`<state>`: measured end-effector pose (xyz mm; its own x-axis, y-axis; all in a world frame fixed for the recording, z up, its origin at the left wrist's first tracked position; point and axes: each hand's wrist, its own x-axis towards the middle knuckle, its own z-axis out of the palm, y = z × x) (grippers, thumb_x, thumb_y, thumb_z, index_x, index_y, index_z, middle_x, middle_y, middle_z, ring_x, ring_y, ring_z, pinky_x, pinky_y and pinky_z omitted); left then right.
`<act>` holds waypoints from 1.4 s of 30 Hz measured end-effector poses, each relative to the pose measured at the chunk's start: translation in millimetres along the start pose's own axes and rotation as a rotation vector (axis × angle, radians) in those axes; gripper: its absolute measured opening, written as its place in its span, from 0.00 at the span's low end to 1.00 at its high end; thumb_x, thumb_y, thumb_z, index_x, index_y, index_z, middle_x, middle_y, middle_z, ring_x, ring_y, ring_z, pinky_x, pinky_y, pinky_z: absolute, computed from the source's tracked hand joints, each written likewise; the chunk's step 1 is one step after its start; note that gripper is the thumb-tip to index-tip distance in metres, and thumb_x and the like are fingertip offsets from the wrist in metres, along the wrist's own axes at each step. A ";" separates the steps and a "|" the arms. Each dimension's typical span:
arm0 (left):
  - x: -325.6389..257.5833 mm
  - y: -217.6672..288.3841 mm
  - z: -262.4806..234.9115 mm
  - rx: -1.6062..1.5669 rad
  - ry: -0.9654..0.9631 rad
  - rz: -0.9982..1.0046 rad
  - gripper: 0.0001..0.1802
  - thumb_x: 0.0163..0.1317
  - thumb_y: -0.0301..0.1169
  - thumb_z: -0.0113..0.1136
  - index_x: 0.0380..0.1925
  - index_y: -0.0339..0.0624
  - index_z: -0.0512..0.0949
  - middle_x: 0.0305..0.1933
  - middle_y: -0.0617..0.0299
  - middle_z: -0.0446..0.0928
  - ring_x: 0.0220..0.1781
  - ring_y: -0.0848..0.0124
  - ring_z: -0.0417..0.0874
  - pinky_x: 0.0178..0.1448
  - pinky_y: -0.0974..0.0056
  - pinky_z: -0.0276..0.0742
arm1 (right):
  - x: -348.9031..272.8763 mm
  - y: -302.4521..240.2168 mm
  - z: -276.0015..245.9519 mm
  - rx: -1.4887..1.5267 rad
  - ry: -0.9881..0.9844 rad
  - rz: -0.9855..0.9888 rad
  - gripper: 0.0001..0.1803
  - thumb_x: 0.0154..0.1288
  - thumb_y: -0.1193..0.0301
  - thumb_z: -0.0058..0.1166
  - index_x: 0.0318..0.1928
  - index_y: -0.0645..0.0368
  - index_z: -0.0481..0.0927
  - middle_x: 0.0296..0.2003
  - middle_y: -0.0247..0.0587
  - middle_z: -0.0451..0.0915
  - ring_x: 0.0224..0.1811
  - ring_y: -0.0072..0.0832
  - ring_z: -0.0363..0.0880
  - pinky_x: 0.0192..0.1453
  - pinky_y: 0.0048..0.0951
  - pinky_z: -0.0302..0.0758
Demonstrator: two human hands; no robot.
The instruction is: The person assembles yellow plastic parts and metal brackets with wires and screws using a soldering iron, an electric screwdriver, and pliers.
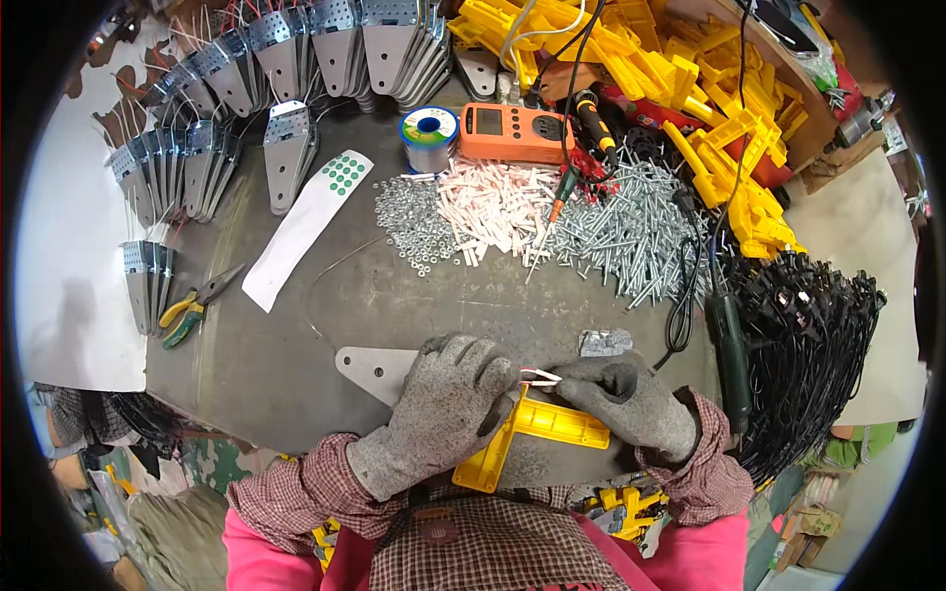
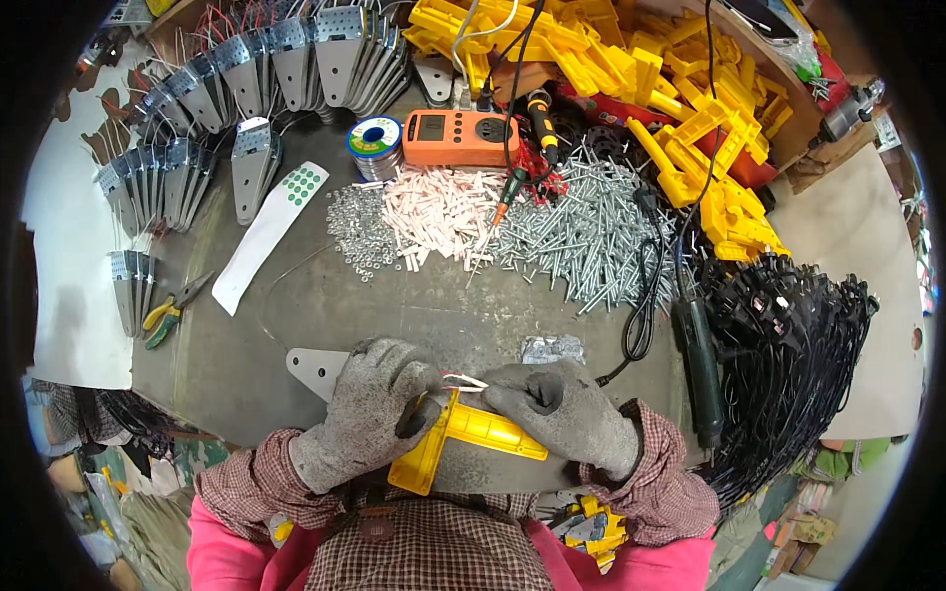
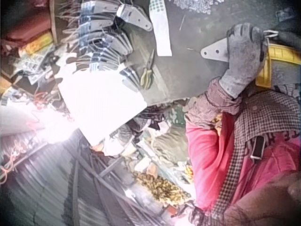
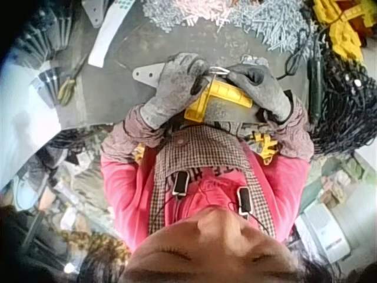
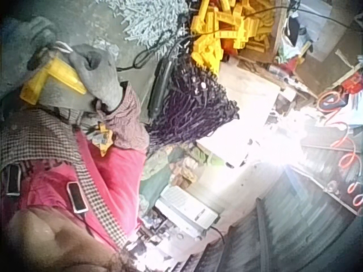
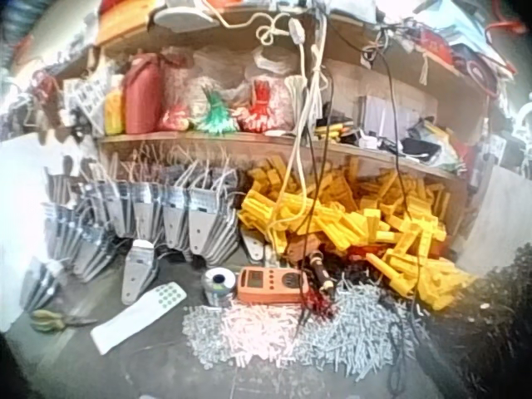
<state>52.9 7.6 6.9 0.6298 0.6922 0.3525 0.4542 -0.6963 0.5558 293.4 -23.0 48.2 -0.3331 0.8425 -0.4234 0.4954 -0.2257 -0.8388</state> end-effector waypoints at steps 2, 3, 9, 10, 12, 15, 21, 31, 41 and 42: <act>-0.1 0.4 -0.5 0.007 0.000 -0.014 0.17 0.52 0.29 0.66 0.42 0.42 0.74 0.43 0.51 0.75 0.46 0.50 0.77 0.53 0.48 0.72 | 2.1 1.2 0.5 0.153 -0.012 -0.064 0.19 0.75 0.62 0.50 0.51 0.67 0.82 0.32 0.35 0.83 0.34 0.15 0.74 0.38 0.22 0.73; 0.0 1.2 -0.9 0.016 0.002 -0.028 0.18 0.52 0.29 0.66 0.43 0.42 0.74 0.44 0.51 0.75 0.46 0.50 0.77 0.52 0.48 0.73 | 1.2 -0.3 0.9 0.154 -0.009 -0.061 0.19 0.75 0.62 0.50 0.51 0.67 0.82 0.32 0.35 0.83 0.34 0.15 0.74 0.38 0.22 0.73; -3.6 2.8 0.7 -0.014 -0.068 -0.060 0.21 0.51 0.30 0.67 0.47 0.41 0.75 0.49 0.50 0.76 0.46 0.49 0.79 0.48 0.49 0.75 | 5.5 6.6 4.5 0.083 -0.071 -0.071 0.20 0.74 0.60 0.51 0.50 0.65 0.83 0.25 0.31 0.80 0.28 0.12 0.70 0.31 0.22 0.69; -3.4 3.8 0.9 -0.012 -0.071 -0.056 0.21 0.51 0.30 0.67 0.47 0.41 0.75 0.49 0.50 0.76 0.46 0.49 0.79 0.48 0.49 0.75 | 6.6 2.4 4.2 0.108 -0.069 -0.045 0.19 0.74 0.60 0.51 0.47 0.66 0.83 0.24 0.30 0.80 0.28 0.12 0.71 0.30 0.21 0.68; -4.5 6.8 -0.2 0.023 0.018 -0.002 0.23 0.51 0.31 0.66 0.49 0.43 0.77 0.53 0.54 0.77 0.52 0.54 0.79 0.54 0.49 0.74 | 12.0 -2.8 4.1 0.136 -0.067 -0.027 0.19 0.73 0.61 0.51 0.45 0.66 0.83 0.23 0.30 0.79 0.27 0.12 0.71 0.29 0.21 0.67; -7.5 8.5 -10.6 0.354 0.041 0.315 0.24 0.48 0.32 0.66 0.49 0.45 0.79 0.56 0.59 0.77 0.58 0.59 0.76 0.62 0.48 0.71 | 24.9 2.7 1.2 0.181 0.062 0.057 0.18 0.70 0.62 0.51 0.38 0.68 0.82 0.20 0.34 0.78 0.22 0.17 0.73 0.28 0.25 0.68; -24.9 24.8 -18.3 0.268 -0.194 0.120 0.16 0.54 0.34 0.60 0.43 0.40 0.80 0.53 0.58 0.78 0.62 0.58 0.74 0.65 0.47 0.70 | 47.0 21.9 14.6 -0.310 0.419 -0.085 0.18 0.64 0.58 0.53 0.33 0.61 0.83 0.23 0.51 0.80 0.24 0.44 0.82 0.32 0.38 0.78; -1.1 9.7 -8.5 -0.010 -0.196 -0.050 0.18 0.45 0.27 0.67 0.40 0.43 0.78 0.46 0.59 0.78 0.54 0.55 0.76 0.61 0.46 0.66 | 47.2 32.3 14.2 -0.327 0.491 -0.324 0.10 0.66 0.66 0.53 0.35 0.60 0.81 0.25 0.51 0.77 0.25 0.48 0.75 0.33 0.39 0.74; -14.5 6.4 -8.7 0.110 -0.202 0.166 0.16 0.45 0.29 0.69 0.38 0.45 0.81 0.47 0.61 0.82 0.53 0.59 0.81 0.58 0.46 0.69 | 43.5 33.7 -3.7 -0.222 0.050 -0.567 0.26 0.46 0.76 0.62 0.50 0.62 0.74 0.43 0.48 0.78 0.44 0.50 0.80 0.45 0.42 0.79; -14.2 7.8 -10.9 0.104 -0.213 0.174 0.17 0.44 0.29 0.69 0.38 0.45 0.81 0.48 0.62 0.83 0.52 0.59 0.81 0.58 0.45 0.70 | 43.3 32.5 -4.7 -0.351 0.111 -0.634 0.21 0.50 0.76 0.61 0.48 0.63 0.75 0.42 0.48 0.79 0.43 0.48 0.81 0.45 0.41 0.79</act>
<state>40.6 -5.6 14.5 0.8169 0.5128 0.2640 0.3828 -0.8245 0.4168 298.8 8.4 4.2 -0.5670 0.8080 0.1600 0.4688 0.4763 -0.7439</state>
